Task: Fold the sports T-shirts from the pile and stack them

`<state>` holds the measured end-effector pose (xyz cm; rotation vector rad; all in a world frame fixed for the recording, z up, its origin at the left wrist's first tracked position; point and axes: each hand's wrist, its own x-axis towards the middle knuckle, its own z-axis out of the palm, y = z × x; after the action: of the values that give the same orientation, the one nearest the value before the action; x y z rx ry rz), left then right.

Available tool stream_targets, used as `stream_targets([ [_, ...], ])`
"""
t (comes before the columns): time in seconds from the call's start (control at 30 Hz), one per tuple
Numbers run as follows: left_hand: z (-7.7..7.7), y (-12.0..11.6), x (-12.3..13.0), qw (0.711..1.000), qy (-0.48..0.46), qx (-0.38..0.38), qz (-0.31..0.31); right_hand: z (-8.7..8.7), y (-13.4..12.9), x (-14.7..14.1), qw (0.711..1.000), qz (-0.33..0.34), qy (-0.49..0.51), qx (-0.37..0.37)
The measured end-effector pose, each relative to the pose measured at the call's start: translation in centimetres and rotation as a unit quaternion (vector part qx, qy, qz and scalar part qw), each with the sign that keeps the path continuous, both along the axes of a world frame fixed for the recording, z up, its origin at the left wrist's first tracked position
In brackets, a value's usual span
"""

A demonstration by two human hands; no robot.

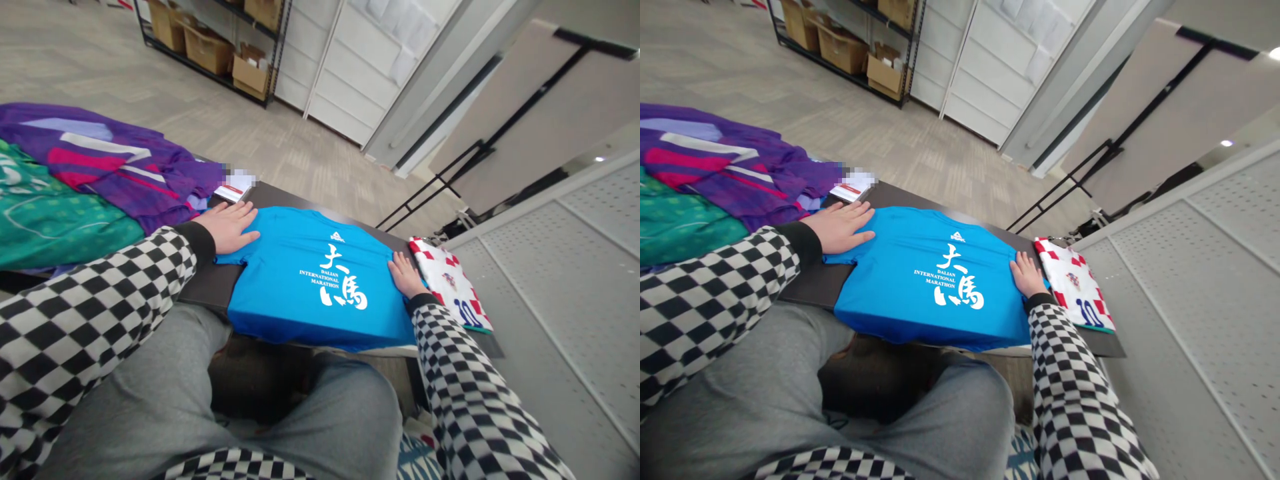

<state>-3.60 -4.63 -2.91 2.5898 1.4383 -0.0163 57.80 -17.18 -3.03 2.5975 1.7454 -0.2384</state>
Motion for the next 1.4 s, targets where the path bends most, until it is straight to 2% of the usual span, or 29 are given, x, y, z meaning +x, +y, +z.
stream_targets([
  [0.27, -0.4, -1.4, 0.0, 1.000, -0.012, 0.009, 0.022, -0.3, -0.2, 0.6, 1.000, 0.014, -0.017, -0.003],
  [0.5, 0.0, -1.0, 1.5, 1.000, 0.000, -0.002, 0.015, -0.3, -0.2, 0.5, 1.000, 0.016, -0.011, -0.004],
  [0.77, -0.1, -1.3, 1.7, 1.000, -0.006, 0.022, 0.017, 0.2, -0.5, -0.5, 1.000, 0.005, -0.016, -0.006],
  [0.87, 0.6, -1.9, 2.1, 0.998, -0.010, 0.058, 0.026, 0.4, -0.6, -0.8, 1.000, 0.005, -0.021, -0.004],
  [0.93, 1.6, -2.4, 2.9, 0.995, -0.006, 0.092, 0.024, 0.4, -0.6, -0.9, 1.000, 0.004, -0.020, -0.009],
  [1.0, 3.0, -2.8, 4.7, 0.993, -0.007, 0.114, 0.011, 0.5, -0.6, -0.9, 1.000, 0.007, -0.016, -0.011],
  [1.07, 4.4, -2.9, 7.5, 0.994, -0.018, 0.107, -0.021, 0.6, -0.5, -1.0, 1.000, 0.011, -0.013, -0.008],
  [1.13, 5.5, -2.5, 11.2, 0.994, -0.034, 0.071, -0.070, 0.7, -0.6, -1.2, 1.000, 0.010, -0.013, -0.007],
  [1.2, 5.8, -1.6, 15.2, 0.994, -0.048, 0.023, -0.100, 0.9, -0.6, -1.5, 1.000, 0.007, -0.011, -0.009],
  [1.3, 4.8, 0.2, 20.0, 0.995, -0.052, -0.022, -0.086, 1.2, -0.8, -1.7, 1.000, 0.008, -0.010, -0.011],
  [1.4, 2.5, 1.9, 22.3, 0.997, -0.037, -0.031, -0.060, 1.1, -0.8, -1.8, 1.000, 0.014, -0.014, -0.006],
])
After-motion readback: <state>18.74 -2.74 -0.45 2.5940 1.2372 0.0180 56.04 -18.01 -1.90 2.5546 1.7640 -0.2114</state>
